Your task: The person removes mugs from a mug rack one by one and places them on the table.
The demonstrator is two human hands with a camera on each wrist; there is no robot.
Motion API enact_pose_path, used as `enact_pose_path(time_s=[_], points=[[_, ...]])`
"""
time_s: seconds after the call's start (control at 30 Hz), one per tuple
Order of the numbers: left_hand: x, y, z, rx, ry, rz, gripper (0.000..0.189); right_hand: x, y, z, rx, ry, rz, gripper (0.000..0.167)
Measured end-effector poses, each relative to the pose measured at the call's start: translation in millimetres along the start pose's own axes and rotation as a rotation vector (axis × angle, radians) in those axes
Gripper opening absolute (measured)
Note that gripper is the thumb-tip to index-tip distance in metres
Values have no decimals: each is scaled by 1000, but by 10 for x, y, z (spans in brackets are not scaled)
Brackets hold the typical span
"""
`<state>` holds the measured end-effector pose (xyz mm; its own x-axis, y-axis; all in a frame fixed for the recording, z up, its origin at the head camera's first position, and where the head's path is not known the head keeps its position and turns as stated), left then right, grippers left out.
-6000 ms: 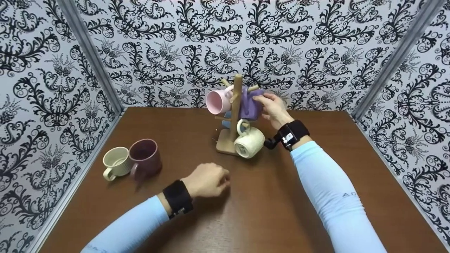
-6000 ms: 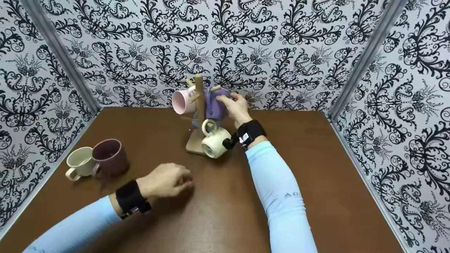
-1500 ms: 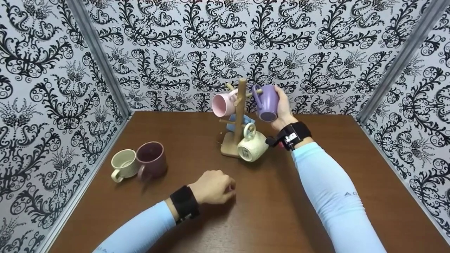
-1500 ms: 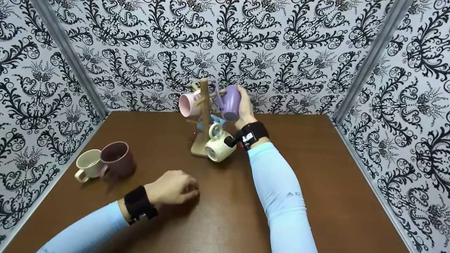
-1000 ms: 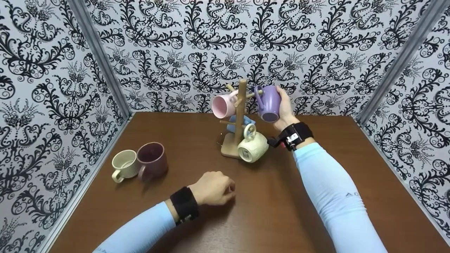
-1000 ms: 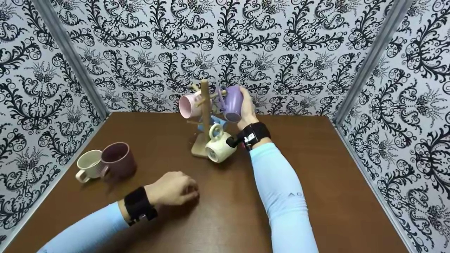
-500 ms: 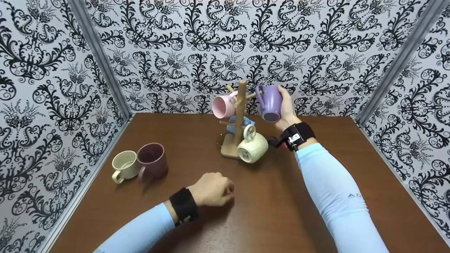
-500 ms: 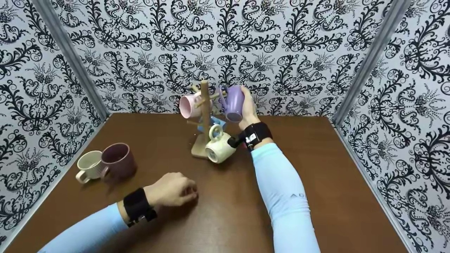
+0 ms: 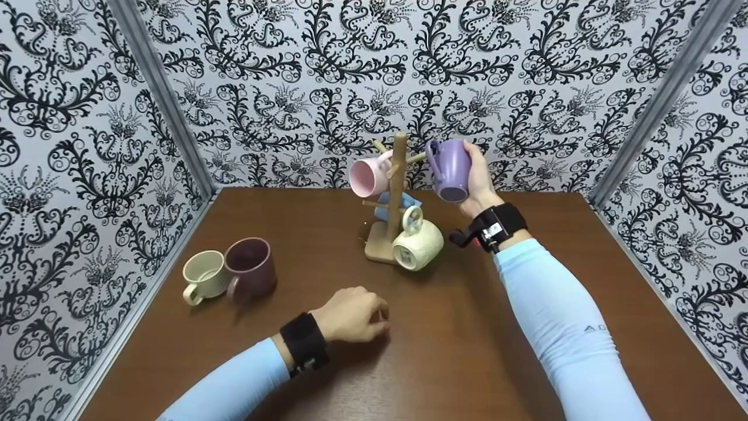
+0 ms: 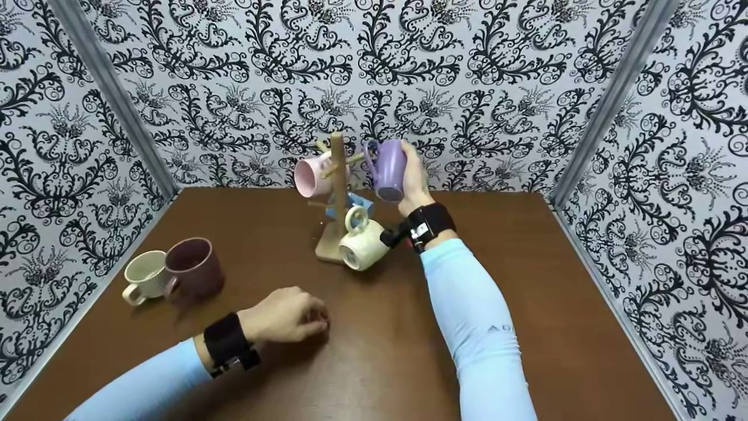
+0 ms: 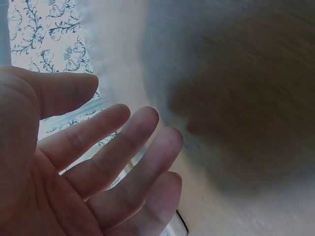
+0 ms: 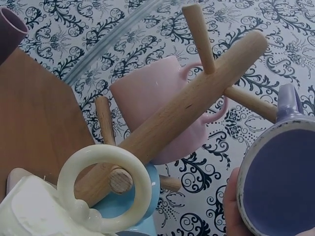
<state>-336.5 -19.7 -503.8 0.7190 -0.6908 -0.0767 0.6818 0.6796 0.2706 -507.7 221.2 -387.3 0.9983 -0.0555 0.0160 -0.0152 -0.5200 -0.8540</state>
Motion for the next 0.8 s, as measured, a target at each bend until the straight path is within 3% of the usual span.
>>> enact_pose_path(time_s=[0.4,0.57,0.8], points=[[-32,-2,-1,104,-28,-2,13,111,-62,-39,126,0,83,61],[-45,-34,-6,156,-42,7,13,143,-75,-45,127,-4,116,60],[-65,-80,7,217,-37,55,21,178,-76,-24,145,32,156,60]])
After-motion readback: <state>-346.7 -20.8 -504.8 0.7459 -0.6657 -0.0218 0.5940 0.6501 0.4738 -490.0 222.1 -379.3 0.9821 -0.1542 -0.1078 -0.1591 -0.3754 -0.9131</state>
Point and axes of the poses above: each hand's wrist, its own x-axis away from the middle knuckle, its own z-axis out of the back of the hand, y = z × x, the point moved 8 cm from there along -x, towards the middle knuckle, and after that the axes turned 6 degrees about z, right-handed, at the moved point
